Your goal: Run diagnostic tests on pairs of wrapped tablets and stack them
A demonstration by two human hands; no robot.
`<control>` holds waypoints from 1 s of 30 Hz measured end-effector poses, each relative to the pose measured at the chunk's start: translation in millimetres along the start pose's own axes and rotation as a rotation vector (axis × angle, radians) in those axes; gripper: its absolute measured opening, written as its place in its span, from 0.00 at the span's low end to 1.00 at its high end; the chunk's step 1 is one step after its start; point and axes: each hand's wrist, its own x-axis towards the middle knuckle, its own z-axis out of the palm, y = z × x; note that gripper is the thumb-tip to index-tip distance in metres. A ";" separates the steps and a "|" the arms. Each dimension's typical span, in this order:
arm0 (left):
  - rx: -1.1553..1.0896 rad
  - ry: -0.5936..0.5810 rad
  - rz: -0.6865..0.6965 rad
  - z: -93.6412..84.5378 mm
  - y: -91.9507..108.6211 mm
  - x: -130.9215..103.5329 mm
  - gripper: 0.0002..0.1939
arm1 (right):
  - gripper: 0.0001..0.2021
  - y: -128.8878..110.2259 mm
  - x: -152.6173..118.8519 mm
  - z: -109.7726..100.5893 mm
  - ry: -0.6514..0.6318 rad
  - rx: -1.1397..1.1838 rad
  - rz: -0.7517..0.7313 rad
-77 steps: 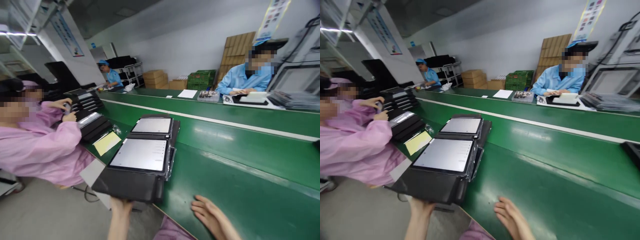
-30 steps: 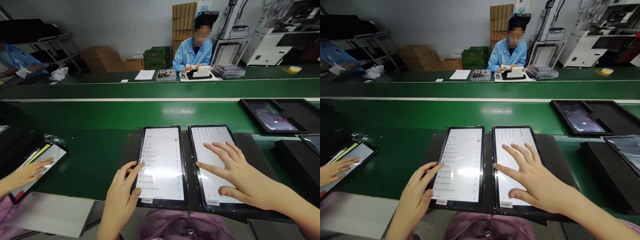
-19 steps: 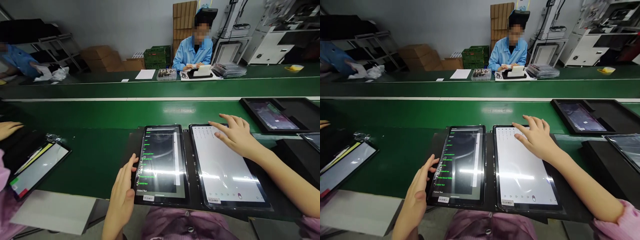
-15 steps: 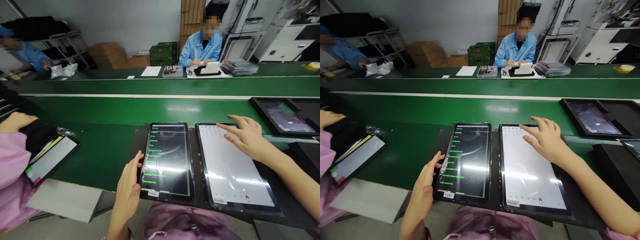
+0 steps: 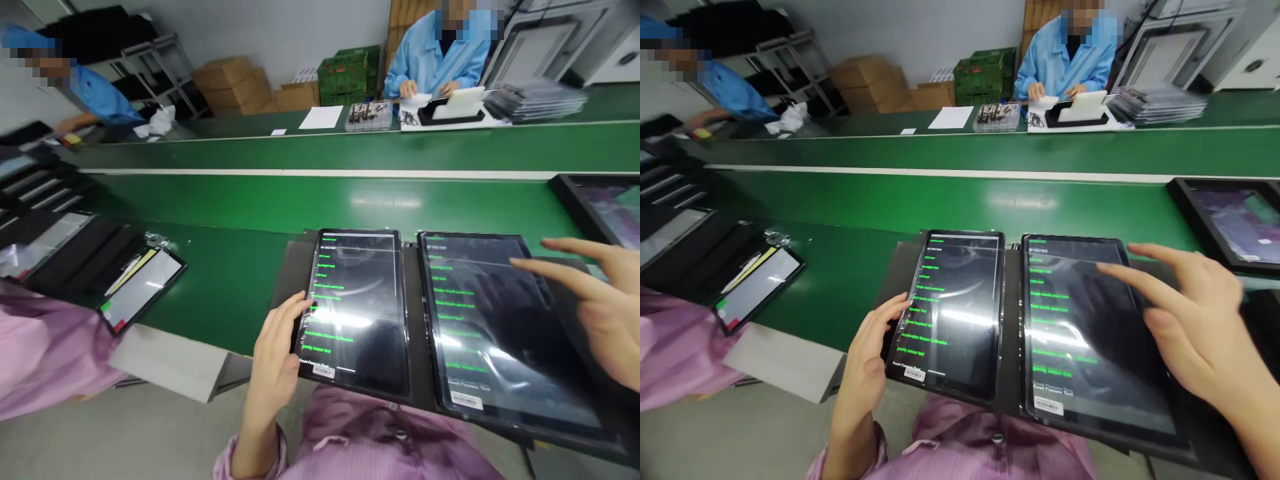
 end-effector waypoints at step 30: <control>-0.069 -0.211 -0.111 -16.5 -13.9 34.5 0.53 | 0.28 -37.6 17.0 13.5 0.154 0.276 -0.202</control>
